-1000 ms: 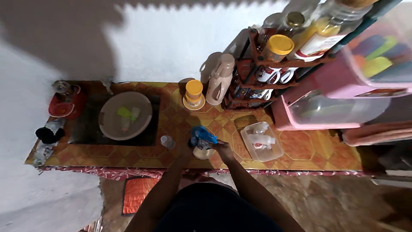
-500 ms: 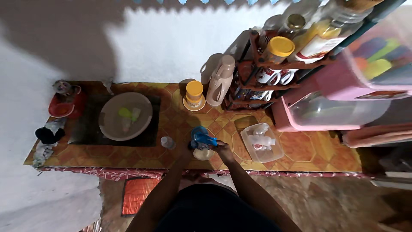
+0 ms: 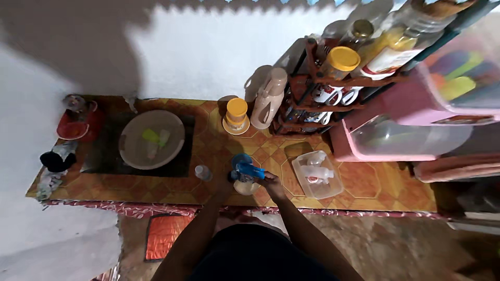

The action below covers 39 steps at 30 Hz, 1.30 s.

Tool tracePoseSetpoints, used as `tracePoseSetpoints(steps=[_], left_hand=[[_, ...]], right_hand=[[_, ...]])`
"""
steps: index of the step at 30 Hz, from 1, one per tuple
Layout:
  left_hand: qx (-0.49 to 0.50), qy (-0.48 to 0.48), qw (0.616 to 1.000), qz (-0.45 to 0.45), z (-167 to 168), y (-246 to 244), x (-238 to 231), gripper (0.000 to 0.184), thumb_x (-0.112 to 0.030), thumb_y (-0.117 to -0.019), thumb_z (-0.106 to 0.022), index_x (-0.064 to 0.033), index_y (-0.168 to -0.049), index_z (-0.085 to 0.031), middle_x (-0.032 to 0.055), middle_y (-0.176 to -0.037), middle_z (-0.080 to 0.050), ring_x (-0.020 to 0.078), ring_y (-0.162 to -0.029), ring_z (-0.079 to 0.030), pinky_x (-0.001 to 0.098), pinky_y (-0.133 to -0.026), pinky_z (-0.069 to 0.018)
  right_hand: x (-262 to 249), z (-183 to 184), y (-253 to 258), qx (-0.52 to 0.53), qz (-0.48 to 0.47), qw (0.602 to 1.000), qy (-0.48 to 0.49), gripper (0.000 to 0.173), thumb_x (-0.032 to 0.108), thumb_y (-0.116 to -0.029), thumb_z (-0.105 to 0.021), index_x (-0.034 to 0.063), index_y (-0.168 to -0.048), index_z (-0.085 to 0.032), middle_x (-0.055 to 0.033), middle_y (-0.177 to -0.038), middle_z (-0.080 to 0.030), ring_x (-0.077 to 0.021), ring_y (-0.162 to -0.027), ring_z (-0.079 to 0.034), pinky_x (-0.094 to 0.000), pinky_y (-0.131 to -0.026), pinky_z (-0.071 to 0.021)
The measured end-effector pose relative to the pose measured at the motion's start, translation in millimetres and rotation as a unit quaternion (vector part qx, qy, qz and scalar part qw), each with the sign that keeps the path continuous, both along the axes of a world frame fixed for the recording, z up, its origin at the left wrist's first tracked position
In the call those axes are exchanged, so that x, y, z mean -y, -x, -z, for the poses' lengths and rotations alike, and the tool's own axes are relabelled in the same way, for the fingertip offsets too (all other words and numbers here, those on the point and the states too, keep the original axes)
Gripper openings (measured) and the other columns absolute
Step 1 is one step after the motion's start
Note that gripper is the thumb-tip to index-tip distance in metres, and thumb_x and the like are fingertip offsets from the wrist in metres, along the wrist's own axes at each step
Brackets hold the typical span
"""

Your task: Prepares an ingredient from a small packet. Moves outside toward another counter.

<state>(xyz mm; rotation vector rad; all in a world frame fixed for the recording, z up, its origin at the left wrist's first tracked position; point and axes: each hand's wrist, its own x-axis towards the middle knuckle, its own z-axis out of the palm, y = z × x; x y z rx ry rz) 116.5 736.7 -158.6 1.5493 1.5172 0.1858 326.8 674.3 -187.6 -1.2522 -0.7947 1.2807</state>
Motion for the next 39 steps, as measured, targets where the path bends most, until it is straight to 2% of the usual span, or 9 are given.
tracePoseSetpoints(steps=[4, 6, 8, 9, 12, 14, 19, 25, 39], left_hand=[[0.029, 0.002, 0.999, -0.021, -1, 2, 0, 0.042, -0.012, -0.0982, -0.066, 0.0018, -0.137, -0.058, 0.0227, -0.13, -0.065, 0.0317, -0.122, -0.063, 0.0461, -0.109, -0.0482], [0.04, 0.002, 0.999, -0.025, 0, 3, 0, 0.043, -0.011, -0.0986, -0.065, 0.0022, -0.139, -0.056, 0.0228, -0.132, -0.064, 0.0313, -0.123, -0.063, 0.0452, -0.109, -0.0481], [0.035, 0.002, 0.999, -0.011, -2, 4, -1, 0.043, -0.01, -0.0988, -0.065, 0.0024, -0.139, -0.056, 0.0226, -0.133, -0.063, 0.0311, -0.124, -0.062, 0.0453, -0.11, -0.0476], [0.025, 0.0, 1.0, 0.006, -2, 4, -3, 0.042, -0.011, -0.0993, -0.064, 0.0017, -0.139, -0.057, 0.022, -0.132, -0.064, 0.0307, -0.124, -0.062, 0.0455, -0.11, -0.0472], [0.027, -0.01, 0.999, 0.034, -1, 5, -3, 0.039, -0.011, -0.1004, -0.063, 0.0024, -0.137, -0.058, 0.0219, -0.131, -0.065, 0.0302, -0.122, -0.063, 0.044, -0.109, -0.0484], [0.03, -0.005, 0.999, 0.03, 1, 6, -1, 0.04, -0.011, -0.101, -0.062, 0.0025, -0.138, -0.057, 0.0221, -0.132, -0.064, 0.0302, -0.123, -0.063, 0.0437, -0.11, -0.0475], [0.032, -0.019, 0.999, 0.011, 1, 3, 0, 0.042, -0.012, -0.1009, -0.063, 0.0016, -0.14, -0.056, 0.022, -0.134, -0.063, 0.0307, -0.126, -0.062, 0.044, -0.111, -0.0467], [0.022, -0.024, 0.999, 0.002, -2, 1, 5, 0.04, -0.014, -0.1003, -0.064, 0.002, -0.137, -0.058, 0.0217, -0.132, -0.064, 0.0307, -0.123, -0.062, 0.045, -0.11, -0.0481], [-0.017, -0.001, 1.0, 0.021, -8, 0, 8, 0.039, -0.013, -0.102, -0.061, 0.0014, -0.138, -0.058, 0.0228, -0.141, -0.057, 0.0341, -0.133, -0.055, 0.0467, -0.114, -0.043]], right_hand=[[0, -3, -4, 0.004, -0.01, 1.0, 0.001, 0.017, -0.007, -0.0822, -0.076, -0.003, -0.099, -0.072, -0.006, -0.096, -0.073, -0.0113, -0.088, -0.07, -0.0302, -0.084, -0.0606], [1, -6, -4, -0.012, -0.005, 1.0, -0.004, 0.037, -0.006, -0.0835, -0.075, -0.0058, -0.118, -0.061, -0.0108, -0.104, -0.071, -0.0158, -0.093, -0.07, -0.0335, -0.087, -0.061], [1, -7, -8, -0.015, -0.029, 0.999, 0.006, 0.066, 0.0, -0.0875, -0.073, -0.0044, -0.144, -0.04, -0.0158, -0.115, -0.067, -0.0191, -0.1, -0.07, -0.0361, -0.09, -0.0606], [1, -6, -9, -0.015, -0.036, 0.999, 0.01, 0.067, 0.002, -0.0899, -0.07, -0.0041, -0.148, -0.039, -0.0166, -0.119, -0.066, -0.0197, -0.101, -0.069, -0.0366, -0.09, -0.0597], [1, -1, -9, -0.012, -0.025, 0.999, 0.017, 0.033, 0.003, -0.0948, -0.064, -0.0042, -0.126, -0.056, -0.0106, -0.111, -0.065, -0.0162, -0.095, -0.067, -0.035, -0.085, -0.0599], [3, 0, -7, -0.011, -0.022, 0.999, 0.031, 0.024, 0.002, -0.0961, -0.063, -0.0041, -0.119, -0.056, -0.0094, -0.106, -0.064, -0.0148, -0.09, -0.067, -0.034, -0.083, -0.0599], [4, 0, -4, 0.01, -0.009, 1.0, 0.004, 0.025, 0.003, -0.0975, -0.061, -0.0051, -0.121, -0.056, -0.0087, -0.105, -0.065, -0.0123, -0.091, -0.066, -0.0321, -0.084, -0.0594], [2, 4, -4, 0.036, -0.011, 0.999, -0.03, 0.021, -0.001, -0.0929, -0.066, -0.005, -0.113, -0.061, -0.0058, -0.1, -0.068, -0.0082, -0.089, -0.066, -0.0278, -0.085, -0.0579], [9, 9, -6, 0.108, 0.0, 0.994, 0.019, 0.023, 0.004, -0.0913, -0.07, -0.0069, -0.111, -0.066, -0.0115, -0.101, -0.07, -0.0119, -0.092, -0.066, -0.0294, -0.087, -0.0564]])
